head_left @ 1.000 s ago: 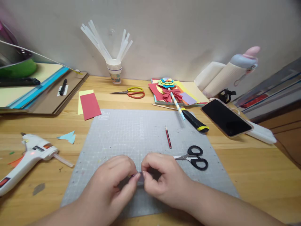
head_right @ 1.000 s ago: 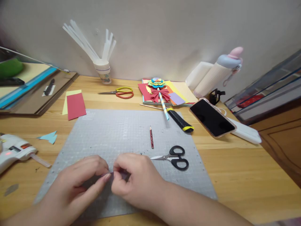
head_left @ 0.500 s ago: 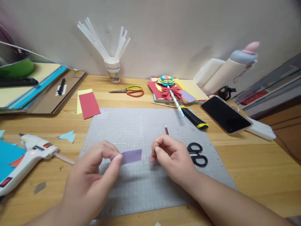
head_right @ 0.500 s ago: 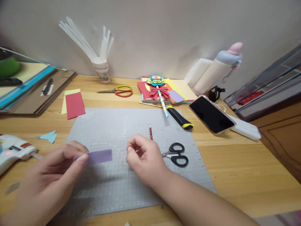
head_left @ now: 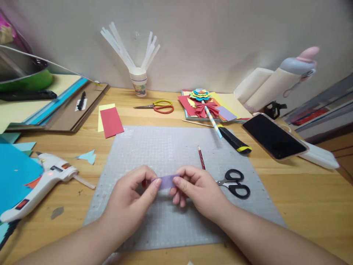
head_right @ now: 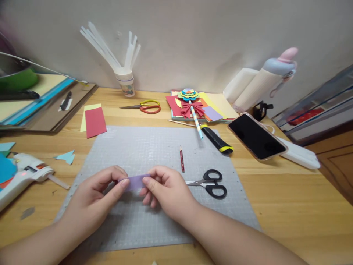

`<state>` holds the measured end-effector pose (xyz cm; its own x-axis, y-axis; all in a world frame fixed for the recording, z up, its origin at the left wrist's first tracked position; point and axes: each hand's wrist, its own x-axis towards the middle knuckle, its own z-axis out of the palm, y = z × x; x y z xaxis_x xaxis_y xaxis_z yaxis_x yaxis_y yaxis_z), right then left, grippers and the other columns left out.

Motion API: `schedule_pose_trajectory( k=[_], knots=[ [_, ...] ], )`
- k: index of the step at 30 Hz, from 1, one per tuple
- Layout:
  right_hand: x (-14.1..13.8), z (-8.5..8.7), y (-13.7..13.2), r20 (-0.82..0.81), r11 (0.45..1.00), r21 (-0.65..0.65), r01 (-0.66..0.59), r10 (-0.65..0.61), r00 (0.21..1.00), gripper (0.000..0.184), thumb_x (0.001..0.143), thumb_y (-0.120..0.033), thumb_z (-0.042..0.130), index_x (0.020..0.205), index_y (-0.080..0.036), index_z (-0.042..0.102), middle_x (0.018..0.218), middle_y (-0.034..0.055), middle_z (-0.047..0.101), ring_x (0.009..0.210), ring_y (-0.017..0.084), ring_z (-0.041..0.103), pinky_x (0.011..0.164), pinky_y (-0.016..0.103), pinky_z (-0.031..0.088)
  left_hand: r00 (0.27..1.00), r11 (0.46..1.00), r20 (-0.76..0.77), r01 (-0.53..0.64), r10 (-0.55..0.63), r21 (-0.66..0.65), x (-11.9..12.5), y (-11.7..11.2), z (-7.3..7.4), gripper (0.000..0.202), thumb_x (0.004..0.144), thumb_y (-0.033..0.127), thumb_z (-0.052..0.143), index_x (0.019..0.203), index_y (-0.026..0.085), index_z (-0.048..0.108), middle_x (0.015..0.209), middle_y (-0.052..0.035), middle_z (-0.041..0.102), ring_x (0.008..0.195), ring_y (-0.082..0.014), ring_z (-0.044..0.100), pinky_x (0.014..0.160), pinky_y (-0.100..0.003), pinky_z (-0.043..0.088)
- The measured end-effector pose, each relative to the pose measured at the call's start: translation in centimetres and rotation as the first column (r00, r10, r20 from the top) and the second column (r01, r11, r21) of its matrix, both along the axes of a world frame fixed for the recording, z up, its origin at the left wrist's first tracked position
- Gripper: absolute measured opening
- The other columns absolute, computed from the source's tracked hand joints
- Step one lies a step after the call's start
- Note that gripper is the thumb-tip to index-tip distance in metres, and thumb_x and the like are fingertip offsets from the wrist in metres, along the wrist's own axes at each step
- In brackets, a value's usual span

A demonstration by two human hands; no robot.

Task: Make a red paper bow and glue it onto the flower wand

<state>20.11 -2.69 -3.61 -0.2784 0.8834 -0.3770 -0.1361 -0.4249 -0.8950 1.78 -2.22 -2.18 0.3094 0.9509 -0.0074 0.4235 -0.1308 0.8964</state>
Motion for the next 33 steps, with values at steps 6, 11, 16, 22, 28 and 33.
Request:
schedule_pose_trajectory(
  k=[6, 11, 16, 22, 28, 33],
  knots=[
    [0.22, 0.27, 0.17, -0.008, 0.999, -0.013, 0.043, -0.043, 0.999, 0.035, 0.073, -0.049, 0.070, 0.076, -0.017, 0.055, 0.056, -0.0034, 0.064, 0.042, 0.007, 0.057, 0.038, 0.015, 0.041, 1.000, 0.988, 0.018, -0.005, 0.007, -0.152, 0.07, 0.10, 0.12, 0.031, 0.087, 0.042, 0.050, 0.064, 0.020, 0.048, 0.061, 0.0030, 0.047, 0.059, -0.0132, 0.043, 0.056, -0.026, 0.035],
    [0.27, 0.53, 0.16, -0.079, 0.996, -0.055, -0.073, 0.069, 0.995, 0.036, 0.074, -0.048, 0.069, 0.072, -0.015, 0.055, 0.064, 0.0003, 0.067, 0.045, 0.008, 0.060, 0.037, 0.015, 0.041, 0.981, 0.969, 0.181, -0.026, 0.072, -0.247, 0.13, 0.29, -0.07, 0.024, 0.085, 0.038, 0.054, 0.070, 0.019, 0.053, 0.062, 0.0034, 0.049, 0.059, -0.0118, 0.046, 0.055, -0.023, 0.038],
    [0.32, 0.18, -0.01, -0.098, 0.995, -0.069, -0.078, 0.071, 0.993, 0.036, 0.075, -0.047, 0.069, 0.070, -0.016, 0.050, 0.055, -0.0031, 0.063, 0.040, 0.007, 0.058, 0.037, 0.015, 0.039, 0.998, 0.999, 0.058, 0.031, -0.031, 0.012, 0.10, 0.44, 0.00, 0.018, 0.087, 0.027, 0.055, 0.103, 0.025, 0.062, 0.095, -0.0022, 0.062, 0.087, -0.0167, 0.059, 0.076, -0.029, 0.047],
    [0.50, 0.11, 0.14, -0.064, 0.996, -0.062, -0.068, 0.064, 0.996, 0.038, 0.075, -0.049, 0.069, 0.068, -0.017, 0.048, 0.049, -0.0069, 0.057, 0.035, 0.005, 0.051, 0.037, 0.015, 0.039, 0.973, 0.973, -0.104, 0.216, -0.208, 0.077, 0.01, 0.26, 0.16, 0.027, 0.083, 0.029, 0.064, 0.110, 0.027, 0.062, 0.105, -0.0033, 0.061, 0.100, -0.0190, 0.057, 0.087, -0.032, 0.046],
    [0.60, 0.31, 0.19, -0.019, 0.997, -0.037, -0.068, 0.068, 0.998, 0.043, 0.071, -0.055, 0.070, 0.066, -0.018, 0.047, 0.043, -0.0088, 0.051, 0.034, 0.006, 0.048, 0.036, 0.016, 0.034, 0.974, 0.976, -0.094, 0.212, -0.208, 0.043, 0.17, 0.25, 0.18, 0.021, 0.088, 0.028, 0.056, 0.107, 0.026, 0.064, 0.092, -0.0024, 0.061, 0.085, -0.0166, 0.058, 0.075, -0.029, 0.046],
    [0.61, 0.47, 0.22, -0.065, 0.996, -0.012, -0.085, 0.084, 0.994, 0.047, 0.063, -0.056, 0.076, 0.067, -0.018, 0.050, 0.049, -0.0066, 0.055, 0.039, 0.007, 0.051, 0.042, 0.019, 0.042, 0.980, 0.972, 0.081, 0.192, -0.182, -0.133, 0.12, 0.73, 0.44, 0.032, 0.091, 0.033, 0.047, 0.070, 0.021, 0.067, 0.071, -0.0011, 0.059, 0.069, -0.0152, 0.055, 0.064, -0.027, 0.043]
  ],
)
